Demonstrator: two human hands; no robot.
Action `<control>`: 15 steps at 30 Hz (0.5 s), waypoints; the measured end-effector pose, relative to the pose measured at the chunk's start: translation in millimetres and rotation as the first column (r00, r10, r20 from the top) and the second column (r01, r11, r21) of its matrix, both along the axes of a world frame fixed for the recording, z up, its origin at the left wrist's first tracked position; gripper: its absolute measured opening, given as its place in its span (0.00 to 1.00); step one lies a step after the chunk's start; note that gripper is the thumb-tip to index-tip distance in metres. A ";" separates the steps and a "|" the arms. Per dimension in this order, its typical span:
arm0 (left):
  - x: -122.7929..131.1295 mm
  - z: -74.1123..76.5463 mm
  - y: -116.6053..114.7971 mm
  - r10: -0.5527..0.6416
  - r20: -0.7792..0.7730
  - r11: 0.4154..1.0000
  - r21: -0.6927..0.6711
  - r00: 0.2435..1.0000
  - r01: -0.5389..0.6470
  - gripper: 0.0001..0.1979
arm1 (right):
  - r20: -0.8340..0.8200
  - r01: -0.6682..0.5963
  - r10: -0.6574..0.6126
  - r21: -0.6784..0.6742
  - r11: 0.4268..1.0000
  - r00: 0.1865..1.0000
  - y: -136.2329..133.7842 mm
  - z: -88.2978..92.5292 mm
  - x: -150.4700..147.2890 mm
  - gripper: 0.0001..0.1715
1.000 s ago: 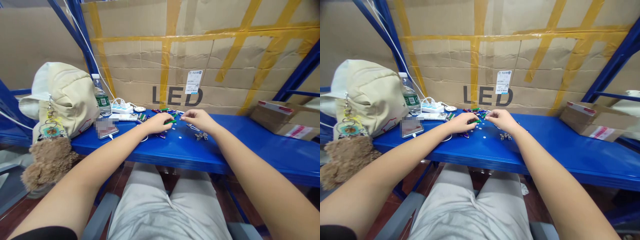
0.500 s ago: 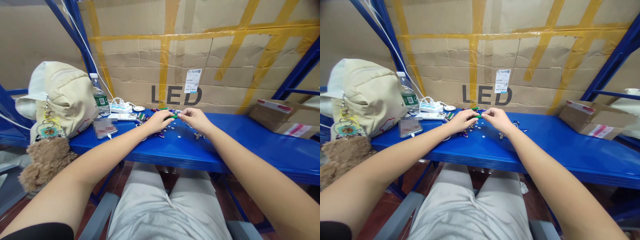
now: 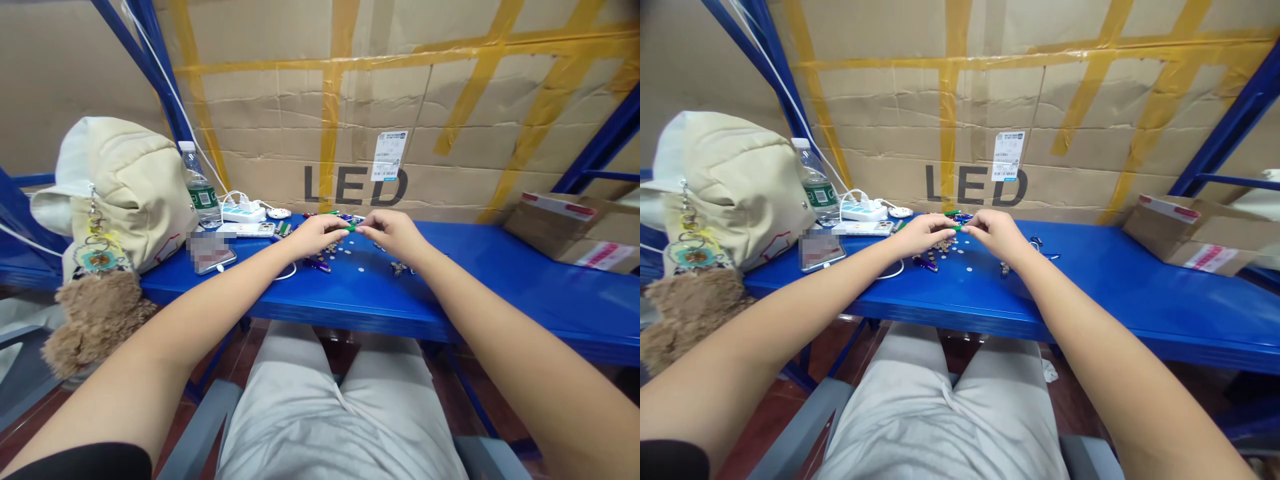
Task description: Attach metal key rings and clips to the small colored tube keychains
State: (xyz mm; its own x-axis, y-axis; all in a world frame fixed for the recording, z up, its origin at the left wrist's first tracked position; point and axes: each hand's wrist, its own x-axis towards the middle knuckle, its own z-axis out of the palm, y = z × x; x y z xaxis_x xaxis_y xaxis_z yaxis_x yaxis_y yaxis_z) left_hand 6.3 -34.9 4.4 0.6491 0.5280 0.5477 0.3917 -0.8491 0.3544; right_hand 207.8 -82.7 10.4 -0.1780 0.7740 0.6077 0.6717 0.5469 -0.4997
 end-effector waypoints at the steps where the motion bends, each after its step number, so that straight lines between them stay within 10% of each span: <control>1: -1.3 -0.1 -0.4 -0.010 0.004 1.000 -0.006 1.000 0.010 0.12 | 0.036 0.001 -0.003 0.029 1.000 0.999 0.3 -1.0 0.6 0.18; 10: 4.9 -0.6 1.1 -0.055 0.067 0.973 0.229 0.996 0.038 0.11 | -0.140 -0.060 0.035 -0.173 0.983 0.989 2.3 1.6 1.2 0.26; 15: 2.0 -2.0 5.8 0.082 0.064 0.992 0.096 0.995 -0.088 0.12 | 0.049 0.343 -0.341 -0.035 0.939 0.939 12.3 11.6 53.2 0.18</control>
State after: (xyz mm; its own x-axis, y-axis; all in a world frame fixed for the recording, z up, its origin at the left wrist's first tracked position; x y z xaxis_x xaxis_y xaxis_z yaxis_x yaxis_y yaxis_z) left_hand 8.2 -29.1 2.4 0.5685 0.5214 0.6364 0.4443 -0.8456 0.2959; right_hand 261.0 -70.4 22.0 0.0776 0.8175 0.5707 0.8352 0.2593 -0.4850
